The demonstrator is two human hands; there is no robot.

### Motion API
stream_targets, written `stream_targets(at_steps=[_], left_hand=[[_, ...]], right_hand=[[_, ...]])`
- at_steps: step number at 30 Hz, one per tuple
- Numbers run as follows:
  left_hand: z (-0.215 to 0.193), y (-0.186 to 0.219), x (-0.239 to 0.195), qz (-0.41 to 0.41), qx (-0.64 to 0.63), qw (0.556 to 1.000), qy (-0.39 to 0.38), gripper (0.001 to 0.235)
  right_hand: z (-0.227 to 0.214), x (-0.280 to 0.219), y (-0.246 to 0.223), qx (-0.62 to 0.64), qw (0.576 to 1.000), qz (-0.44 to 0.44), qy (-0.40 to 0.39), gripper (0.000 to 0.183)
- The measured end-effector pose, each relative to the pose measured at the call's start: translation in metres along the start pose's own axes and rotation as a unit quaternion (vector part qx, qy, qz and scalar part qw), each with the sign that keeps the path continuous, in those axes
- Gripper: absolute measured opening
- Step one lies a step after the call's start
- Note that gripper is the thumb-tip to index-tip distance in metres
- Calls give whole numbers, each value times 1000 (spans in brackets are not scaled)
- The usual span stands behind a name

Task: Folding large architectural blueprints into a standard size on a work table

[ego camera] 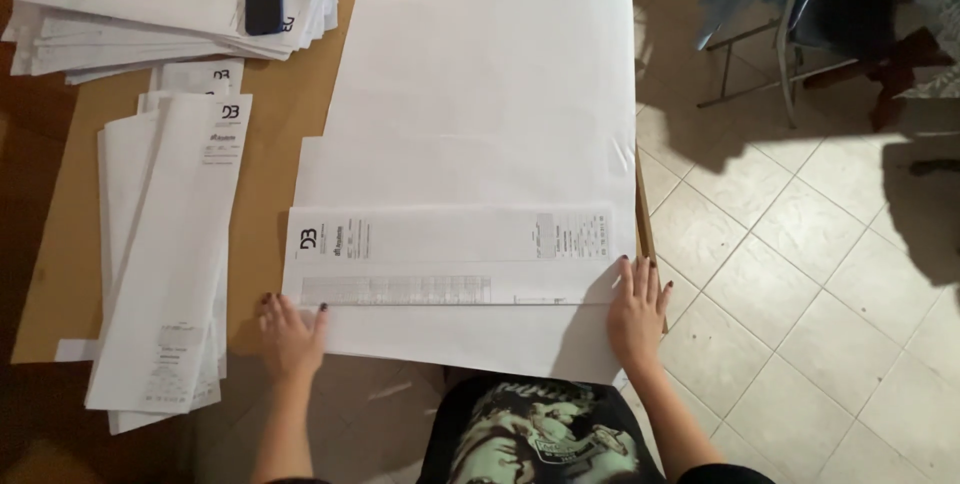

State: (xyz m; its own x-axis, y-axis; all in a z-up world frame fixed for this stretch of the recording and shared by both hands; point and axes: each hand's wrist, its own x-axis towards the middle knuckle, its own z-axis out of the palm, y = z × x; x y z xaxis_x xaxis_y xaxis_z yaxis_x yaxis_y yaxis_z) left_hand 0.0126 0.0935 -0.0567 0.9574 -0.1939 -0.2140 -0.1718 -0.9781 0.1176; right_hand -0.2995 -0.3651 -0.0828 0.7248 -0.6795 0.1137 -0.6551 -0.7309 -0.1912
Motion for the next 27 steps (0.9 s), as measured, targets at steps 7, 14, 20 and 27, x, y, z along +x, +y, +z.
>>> stream_targets(at_steps=[7,14,20,27], left_hand=[[6,78,-37,117,19,964,236,71],[1,213,-62,465,-22,873,144,22],[15,310,-47,488,-131,856,109,26],[-85,375,-108,55,-846,530,29,45]], right_hand=[[18,-7,-1,31,998,37,34,63],[23,-7,5,108,992,58,40,56],[-28,-4,-24,307,937,52,157,72],[-84,-8,-113,236,910,-191,283,99]])
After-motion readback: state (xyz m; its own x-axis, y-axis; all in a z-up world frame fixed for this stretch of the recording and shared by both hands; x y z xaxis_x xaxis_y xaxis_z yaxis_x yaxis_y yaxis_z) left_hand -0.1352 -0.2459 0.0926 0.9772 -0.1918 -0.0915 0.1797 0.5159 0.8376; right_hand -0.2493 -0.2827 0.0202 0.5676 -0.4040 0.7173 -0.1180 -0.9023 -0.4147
